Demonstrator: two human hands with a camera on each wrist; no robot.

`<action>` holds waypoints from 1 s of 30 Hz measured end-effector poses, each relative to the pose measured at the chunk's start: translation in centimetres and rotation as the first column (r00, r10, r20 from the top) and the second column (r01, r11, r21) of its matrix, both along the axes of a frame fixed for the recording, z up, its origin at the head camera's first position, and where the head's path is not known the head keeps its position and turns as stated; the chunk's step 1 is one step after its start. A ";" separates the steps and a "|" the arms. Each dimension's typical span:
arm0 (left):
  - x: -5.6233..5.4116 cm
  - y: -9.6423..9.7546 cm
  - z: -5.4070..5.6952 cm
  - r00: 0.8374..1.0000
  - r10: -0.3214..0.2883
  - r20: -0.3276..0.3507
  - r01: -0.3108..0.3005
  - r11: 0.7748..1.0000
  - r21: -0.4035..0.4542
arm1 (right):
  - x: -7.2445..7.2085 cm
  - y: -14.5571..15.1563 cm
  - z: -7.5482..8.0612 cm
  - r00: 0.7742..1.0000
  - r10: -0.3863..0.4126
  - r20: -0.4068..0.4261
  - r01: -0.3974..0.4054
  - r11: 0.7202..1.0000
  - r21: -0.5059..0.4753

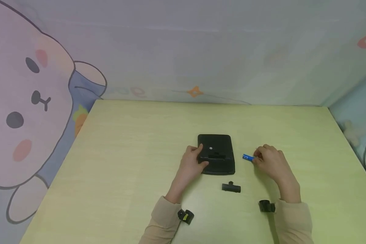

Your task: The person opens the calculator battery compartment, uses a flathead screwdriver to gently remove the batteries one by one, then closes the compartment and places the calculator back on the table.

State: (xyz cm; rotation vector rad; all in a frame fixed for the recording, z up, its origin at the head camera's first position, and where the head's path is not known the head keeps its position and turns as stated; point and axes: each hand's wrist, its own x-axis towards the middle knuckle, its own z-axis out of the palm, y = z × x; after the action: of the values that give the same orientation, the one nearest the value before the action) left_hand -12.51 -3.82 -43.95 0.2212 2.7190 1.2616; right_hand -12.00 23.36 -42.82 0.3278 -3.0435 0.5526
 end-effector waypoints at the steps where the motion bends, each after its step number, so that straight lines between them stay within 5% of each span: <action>1: 0.0 0.0 0.0 1.000 0.000 0.003 0.000 1.000 0.005 | 0.1 -0.1 0.0 1.000 -0.003 -0.002 0.003 1.000 -0.002; 16: 0.0 0.3 -0.4 1.000 -0.014 0.002 0.014 1.000 0.004 | 1.3 -2.2 -0.2 0.990 0.083 -0.116 -0.080 0.996 0.024; 30: -0.1 0.3 -0.4 1.000 -0.003 0.003 0.003 1.000 0.003 | 1.8 -3.4 0.0 0.988 0.127 -0.089 -0.126 0.992 0.022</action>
State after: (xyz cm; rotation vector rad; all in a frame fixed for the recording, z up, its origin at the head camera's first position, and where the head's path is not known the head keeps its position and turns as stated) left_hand -12.62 -3.55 -44.35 0.2238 2.7140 1.2638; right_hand -10.19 19.98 -42.79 0.5344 -2.9571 0.5044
